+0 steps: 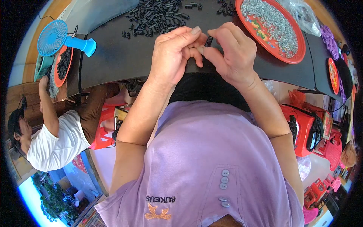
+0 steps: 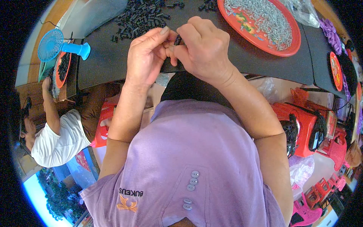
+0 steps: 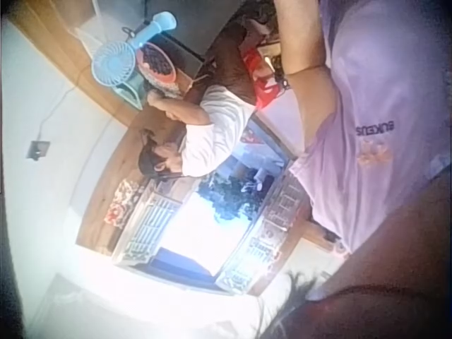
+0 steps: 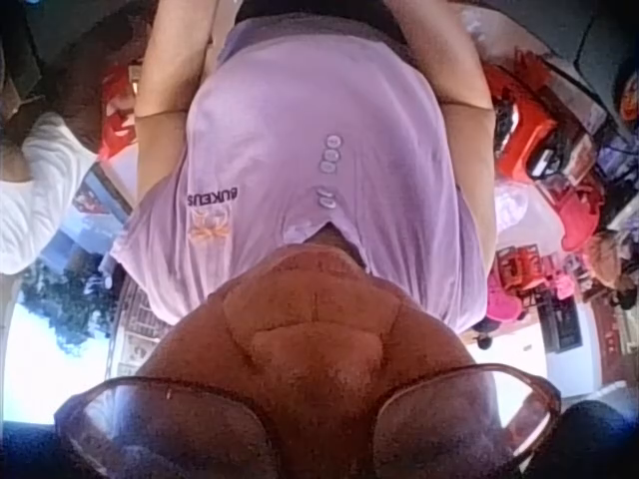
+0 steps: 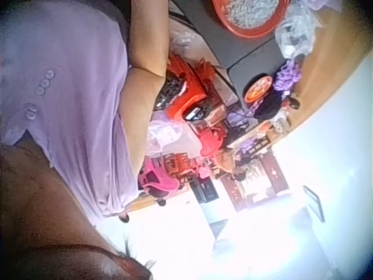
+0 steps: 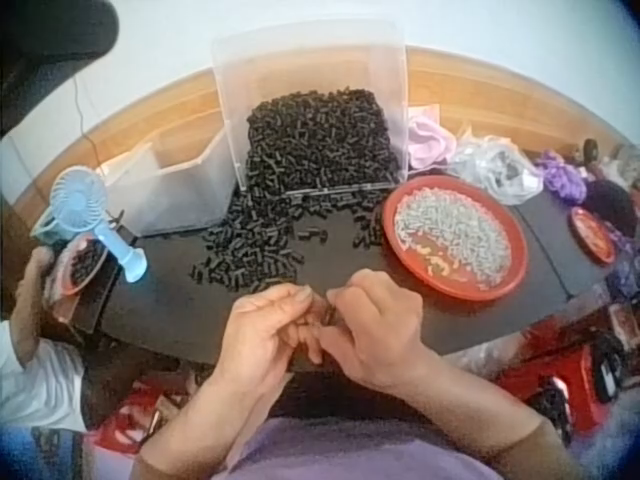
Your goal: The person assembles small plastic sleeves and metal pins by hand at a workbench.
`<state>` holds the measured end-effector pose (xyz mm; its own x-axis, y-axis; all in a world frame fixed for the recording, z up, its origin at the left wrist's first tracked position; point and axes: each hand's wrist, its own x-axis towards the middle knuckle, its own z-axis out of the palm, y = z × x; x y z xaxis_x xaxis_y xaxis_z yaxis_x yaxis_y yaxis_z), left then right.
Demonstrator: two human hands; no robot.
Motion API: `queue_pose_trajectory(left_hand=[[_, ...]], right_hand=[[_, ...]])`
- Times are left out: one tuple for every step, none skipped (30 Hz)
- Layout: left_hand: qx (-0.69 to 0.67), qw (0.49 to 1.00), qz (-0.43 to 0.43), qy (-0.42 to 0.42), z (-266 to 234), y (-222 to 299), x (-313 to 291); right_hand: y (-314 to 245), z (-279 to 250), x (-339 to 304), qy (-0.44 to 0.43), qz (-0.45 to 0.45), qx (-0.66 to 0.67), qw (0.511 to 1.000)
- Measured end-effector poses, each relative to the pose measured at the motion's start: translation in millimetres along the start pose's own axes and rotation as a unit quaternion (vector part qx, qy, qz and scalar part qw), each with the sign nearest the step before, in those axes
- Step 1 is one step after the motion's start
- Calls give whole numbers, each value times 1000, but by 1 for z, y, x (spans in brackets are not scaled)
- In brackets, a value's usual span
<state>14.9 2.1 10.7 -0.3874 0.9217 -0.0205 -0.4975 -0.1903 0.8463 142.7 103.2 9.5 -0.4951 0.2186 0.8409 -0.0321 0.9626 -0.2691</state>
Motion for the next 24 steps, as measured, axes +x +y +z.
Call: queue_pose_trajectory(left_hand=[[1,1000,0,0,0,0,0],[0,1000,0,-4,-1,0,0],[-1,1000,-1,-8,-2,0,0],[-1,1000,-1,-8,-1,0,0],[4,1000,-1,-8,0,1,0],[9,1000,0,-8,0,1,0],[9,1000,0,-8,-1,1,-1],[6,1000,-4,-9,-1,1,-1],[3,1000,-8,-10,-2,1,-1],[3,1000,-8,-10,-3,1,-1],[-3,1000,-9,-16,-4,1,-1],[-10,1000,-11,-22,-4,1,-1],[-10,1000,-11,-22,-4,1,-1],[-10,1000,-10,-27,-4,1,-1],[-10,999,-9,-32,-4,1,-1],[-10,999,-9,-32,-4,1,-2],[-12,999,-11,-33,-4,2,-2],[-15,999,-14,-34,-4,2,-3],[-15,999,-13,-35,-5,2,-3],[-17,999,-12,-36,-5,2,-3],[-19,999,-12,-38,-5,2,-3],[-18,999,-12,-38,-5,2,-3],[-17,999,-14,-37,-5,2,-3],[-15,999,-17,-35,-5,1,-3]], right_hand=[[0,-1,0,1,-2,3,1000],[0,-1,1,0,-3,5,1000],[0,0,0,1,-3,4,1000],[2,2,0,10,-6,-1,1000],[2,3,-1,18,-10,-6,1000],[3,3,-1,18,-10,-6,1000],[3,2,0,13,-18,-2,1000],[3,1,0,9,-26,0,1000],[4,2,-1,9,-26,0,1000],[4,2,-2,7,-20,3,1000],[5,3,-2,4,-15,7,1000],[5,4,-3,4,-16,7,1000],[5,5,-3,1,-2,22,1000],[5,6,-3,-3,12,37,999],[5,7,-3,-3,12,37,999],[6,8,-3,8,17,33,999],[6,8,-3,18,21,29,999],[5,7,-3,19,21,29,999],[4,5,-3,10,24,29,999],[4,4,-3,1,27,27,999],[4,4,-3,2,27,27,999],[4,4,-3,3,28,31,999],[4,4,-3,4,30,36,999],[4,4,-3,5,30,36,999]])
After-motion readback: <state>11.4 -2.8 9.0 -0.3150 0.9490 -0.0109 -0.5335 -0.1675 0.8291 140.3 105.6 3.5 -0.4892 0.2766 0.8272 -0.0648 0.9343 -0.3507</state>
